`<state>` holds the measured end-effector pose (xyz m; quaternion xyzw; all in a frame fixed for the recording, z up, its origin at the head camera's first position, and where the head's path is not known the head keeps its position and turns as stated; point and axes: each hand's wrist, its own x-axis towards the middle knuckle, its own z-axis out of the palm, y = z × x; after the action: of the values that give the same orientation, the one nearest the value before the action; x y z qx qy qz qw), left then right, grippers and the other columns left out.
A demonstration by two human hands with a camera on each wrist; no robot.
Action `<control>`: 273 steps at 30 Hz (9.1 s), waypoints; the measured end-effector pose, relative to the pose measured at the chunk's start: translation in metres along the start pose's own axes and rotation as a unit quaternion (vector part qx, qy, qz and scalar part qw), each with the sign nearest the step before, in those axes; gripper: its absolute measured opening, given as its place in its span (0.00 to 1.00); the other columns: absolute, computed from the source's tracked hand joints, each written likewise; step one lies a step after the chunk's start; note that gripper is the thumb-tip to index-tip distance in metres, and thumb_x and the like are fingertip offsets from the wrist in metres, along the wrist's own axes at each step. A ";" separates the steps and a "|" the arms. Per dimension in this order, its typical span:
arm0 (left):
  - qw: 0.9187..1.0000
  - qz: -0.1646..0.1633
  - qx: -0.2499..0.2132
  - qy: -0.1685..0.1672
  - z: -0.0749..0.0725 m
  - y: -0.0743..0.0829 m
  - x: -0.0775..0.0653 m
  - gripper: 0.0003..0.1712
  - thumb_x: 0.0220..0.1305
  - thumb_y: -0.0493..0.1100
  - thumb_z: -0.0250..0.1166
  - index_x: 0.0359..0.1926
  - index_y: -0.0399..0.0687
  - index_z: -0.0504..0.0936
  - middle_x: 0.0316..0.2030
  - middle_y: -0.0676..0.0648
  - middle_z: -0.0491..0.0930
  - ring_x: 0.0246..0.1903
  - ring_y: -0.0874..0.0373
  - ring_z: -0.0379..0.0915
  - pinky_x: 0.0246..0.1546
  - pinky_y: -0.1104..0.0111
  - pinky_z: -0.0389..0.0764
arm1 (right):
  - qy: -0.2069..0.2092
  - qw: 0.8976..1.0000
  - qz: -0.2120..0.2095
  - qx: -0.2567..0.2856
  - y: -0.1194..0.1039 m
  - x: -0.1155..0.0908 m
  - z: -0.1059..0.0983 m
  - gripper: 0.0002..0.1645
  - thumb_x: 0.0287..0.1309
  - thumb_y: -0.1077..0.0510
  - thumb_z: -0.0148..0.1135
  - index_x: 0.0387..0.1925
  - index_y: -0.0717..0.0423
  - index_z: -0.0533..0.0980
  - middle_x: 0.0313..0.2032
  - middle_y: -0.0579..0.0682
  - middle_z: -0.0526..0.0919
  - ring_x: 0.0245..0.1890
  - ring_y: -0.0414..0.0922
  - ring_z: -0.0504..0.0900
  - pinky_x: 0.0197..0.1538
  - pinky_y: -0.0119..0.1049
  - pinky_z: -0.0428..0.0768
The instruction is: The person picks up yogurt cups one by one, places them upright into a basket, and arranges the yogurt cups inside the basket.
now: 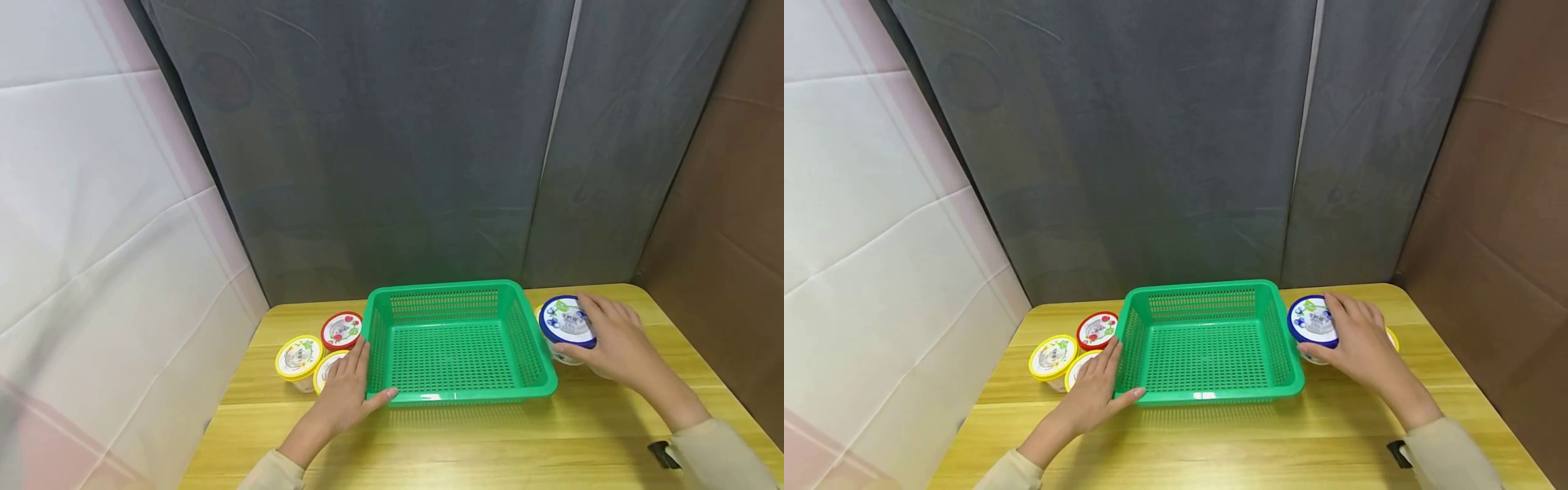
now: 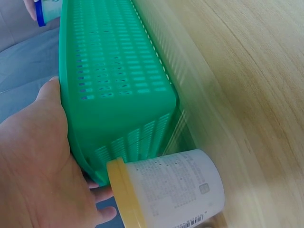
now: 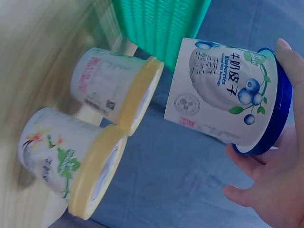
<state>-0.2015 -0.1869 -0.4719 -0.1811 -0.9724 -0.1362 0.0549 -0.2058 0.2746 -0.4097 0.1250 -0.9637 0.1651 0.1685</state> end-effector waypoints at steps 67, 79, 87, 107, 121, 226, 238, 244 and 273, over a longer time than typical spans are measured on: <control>1.000 -0.001 -0.004 0.000 0.002 0.002 0.000 0.59 0.62 0.73 0.56 0.75 0.31 0.53 0.77 0.34 0.50 0.75 0.37 0.50 0.72 0.41 0.58 | -0.119 0.978 -0.129 0.113 -0.140 0.055 0.101 0.68 0.40 0.35 0.78 0.74 0.60 0.57 0.67 0.56 0.65 0.60 0.51 0.74 0.57 0.47 0.81; 1.000 -0.003 0.000 -0.010 -0.001 0.004 -0.001 0.59 0.63 0.73 0.55 0.75 0.32 0.52 0.77 0.34 0.49 0.76 0.38 0.49 0.72 0.42 0.58 | -0.142 0.973 -0.157 0.093 -0.158 0.059 0.116 0.65 0.47 0.27 0.68 0.76 0.58 0.54 0.70 0.57 0.64 0.66 0.56 0.71 0.65 0.52 0.75; 1.000 -0.008 0.004 -0.017 -0.001 0.004 0.000 0.59 0.63 0.74 0.54 0.75 0.33 0.52 0.77 0.35 0.49 0.76 0.39 0.48 0.73 0.42 0.57 | -0.145 0.967 -0.182 0.100 -0.165 0.060 0.124 0.64 0.52 0.28 0.64 0.76 0.62 0.53 0.72 0.59 0.62 0.69 0.57 0.69 0.67 0.53 0.73; 1.000 -0.009 0.008 -0.019 -0.001 0.003 -0.001 0.59 0.63 0.74 0.53 0.76 0.33 0.51 0.77 0.35 0.49 0.77 0.40 0.48 0.73 0.42 0.57 | -0.162 0.961 -0.198 0.110 -0.187 0.062 0.142 0.59 0.56 0.34 0.67 0.75 0.65 0.54 0.72 0.60 0.61 0.70 0.56 0.68 0.70 0.52 0.70; 1.000 -0.005 0.005 -0.010 -0.001 0.004 0.000 0.59 0.63 0.75 0.53 0.76 0.34 0.52 0.77 0.35 0.49 0.77 0.41 0.47 0.73 0.42 0.57 | -0.165 0.958 -0.204 0.117 -0.193 0.063 0.148 0.58 0.56 0.37 0.68 0.74 0.66 0.55 0.71 0.60 0.62 0.67 0.55 0.70 0.68 0.50 0.73; 1.000 0.004 -0.005 -0.003 0.000 -0.001 0.000 0.58 0.64 0.74 0.52 0.75 0.32 0.51 0.77 0.34 0.49 0.76 0.39 0.48 0.72 0.41 0.57 | -0.226 0.938 -0.175 0.198 -0.190 0.068 0.156 0.51 0.63 0.37 0.60 0.76 0.57 0.54 0.75 0.56 0.58 0.71 0.54 0.67 0.69 0.52 0.72; 1.000 -0.005 -0.006 -0.017 0.001 -0.002 0.000 0.60 0.63 0.75 0.53 0.76 0.34 0.50 0.78 0.35 0.48 0.76 0.39 0.48 0.73 0.41 0.56 | -0.213 0.943 -0.148 0.209 -0.177 0.071 0.141 0.50 0.63 0.35 0.60 0.77 0.53 0.54 0.76 0.55 0.57 0.74 0.57 0.63 0.71 0.57 0.67; 1.000 -0.005 -0.008 -0.013 0.001 -0.002 0.001 0.60 0.62 0.75 0.54 0.76 0.34 0.51 0.77 0.35 0.48 0.76 0.37 0.48 0.73 0.40 0.56 | -0.205 0.947 -0.131 0.208 -0.164 0.071 0.132 0.50 0.63 0.34 0.59 0.77 0.51 0.53 0.76 0.55 0.56 0.74 0.57 0.62 0.71 0.58 0.67; 1.000 -0.016 -0.018 -0.017 0.000 0.000 0.000 0.60 0.61 0.75 0.55 0.76 0.35 0.51 0.78 0.36 0.49 0.77 0.39 0.47 0.74 0.42 0.55 | -0.144 0.970 -0.065 0.182 -0.092 0.055 0.095 0.54 0.59 0.31 0.61 0.78 0.48 0.51 0.77 0.56 0.53 0.75 0.62 0.56 0.68 0.68 0.63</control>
<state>-0.2016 -0.1868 -0.4721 -0.1683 -0.9735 -0.1513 0.0331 -0.2554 0.1461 -0.4485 0.2385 -0.9212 0.3071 0.0129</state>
